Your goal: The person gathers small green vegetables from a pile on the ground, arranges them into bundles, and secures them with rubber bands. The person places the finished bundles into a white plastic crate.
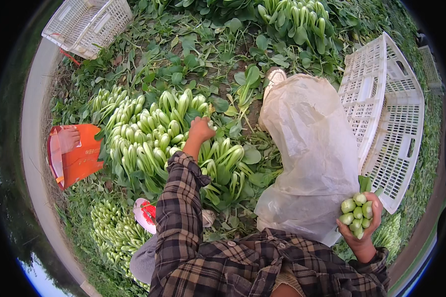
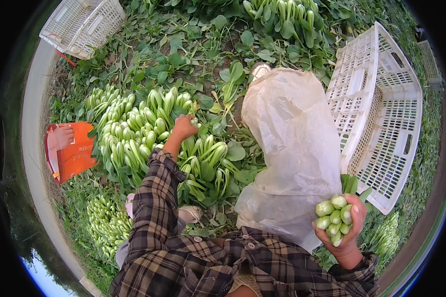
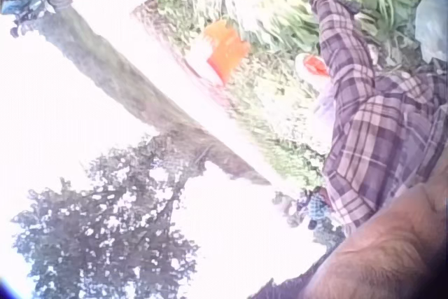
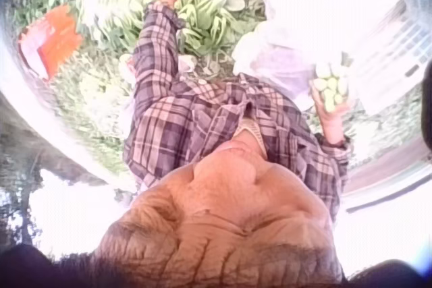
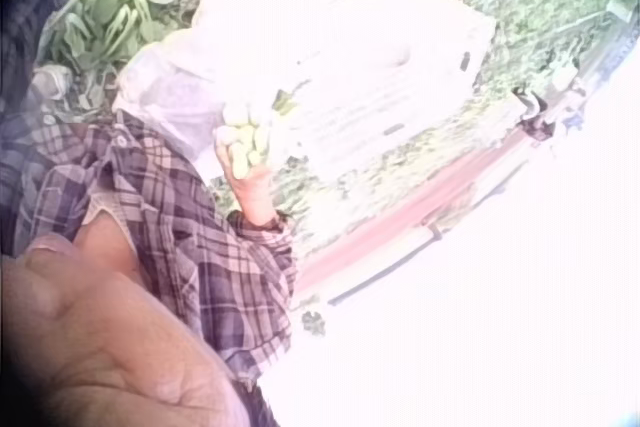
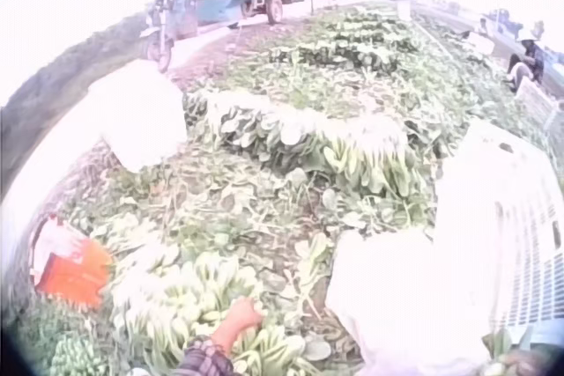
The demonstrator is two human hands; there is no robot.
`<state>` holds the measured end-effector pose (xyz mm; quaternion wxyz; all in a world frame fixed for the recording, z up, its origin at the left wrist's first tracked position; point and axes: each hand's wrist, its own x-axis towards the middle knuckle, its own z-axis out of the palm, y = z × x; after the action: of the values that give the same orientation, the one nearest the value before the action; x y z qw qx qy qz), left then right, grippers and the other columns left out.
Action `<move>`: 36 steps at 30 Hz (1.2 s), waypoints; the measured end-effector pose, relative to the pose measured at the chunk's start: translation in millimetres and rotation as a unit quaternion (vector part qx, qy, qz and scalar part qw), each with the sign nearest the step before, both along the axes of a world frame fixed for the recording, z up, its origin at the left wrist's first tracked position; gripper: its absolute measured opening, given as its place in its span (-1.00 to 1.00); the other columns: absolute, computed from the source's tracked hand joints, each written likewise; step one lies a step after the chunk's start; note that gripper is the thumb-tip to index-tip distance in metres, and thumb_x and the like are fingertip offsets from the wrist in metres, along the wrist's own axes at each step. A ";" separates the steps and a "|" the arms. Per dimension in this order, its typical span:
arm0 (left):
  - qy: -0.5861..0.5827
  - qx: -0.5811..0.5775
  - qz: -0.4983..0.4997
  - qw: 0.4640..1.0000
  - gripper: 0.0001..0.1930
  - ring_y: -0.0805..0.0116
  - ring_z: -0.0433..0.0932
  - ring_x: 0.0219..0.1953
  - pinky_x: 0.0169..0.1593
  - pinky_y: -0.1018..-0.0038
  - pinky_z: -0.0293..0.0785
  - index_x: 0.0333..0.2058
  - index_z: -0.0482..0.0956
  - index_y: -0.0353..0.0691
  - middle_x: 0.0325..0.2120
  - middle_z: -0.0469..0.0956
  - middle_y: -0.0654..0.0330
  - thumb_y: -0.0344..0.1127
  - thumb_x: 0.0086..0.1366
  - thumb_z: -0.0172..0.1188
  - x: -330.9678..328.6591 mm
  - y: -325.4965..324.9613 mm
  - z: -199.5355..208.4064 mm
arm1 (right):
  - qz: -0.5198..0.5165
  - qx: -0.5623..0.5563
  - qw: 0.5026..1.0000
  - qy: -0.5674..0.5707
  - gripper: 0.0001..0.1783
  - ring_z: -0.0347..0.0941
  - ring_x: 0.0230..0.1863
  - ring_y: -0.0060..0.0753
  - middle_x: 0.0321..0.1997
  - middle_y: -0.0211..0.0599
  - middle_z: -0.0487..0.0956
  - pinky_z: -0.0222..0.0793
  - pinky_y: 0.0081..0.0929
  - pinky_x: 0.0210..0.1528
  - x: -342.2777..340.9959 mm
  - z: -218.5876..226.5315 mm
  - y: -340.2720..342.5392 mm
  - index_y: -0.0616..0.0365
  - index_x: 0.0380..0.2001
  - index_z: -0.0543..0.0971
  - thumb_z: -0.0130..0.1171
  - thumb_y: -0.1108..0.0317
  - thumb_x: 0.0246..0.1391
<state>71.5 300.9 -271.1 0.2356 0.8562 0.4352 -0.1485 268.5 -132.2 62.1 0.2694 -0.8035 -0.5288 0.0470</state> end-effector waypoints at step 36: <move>-0.481 -0.606 0.154 0.615 -0.63 0.47 0.52 -0.22 -0.09 0.55 0.45 -0.10 0.48 -0.28 -0.24 0.54 0.25 -0.50 0.09 0.31 41.0 -219.0 314.0 | 0.023 0.057 0.998 0.031 -0.16 0.17 0.26 0.07 0.29 0.05 0.18 0.10 -0.15 0.26 -3.3 21.2 -3.1 0.19 0.25 0.09 0.28 0.14 0.01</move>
<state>112.6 82.0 42.9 0.8960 0.3878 0.1958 0.0926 265.2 -135.3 83.3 0.3296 -0.7726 -0.5405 0.0481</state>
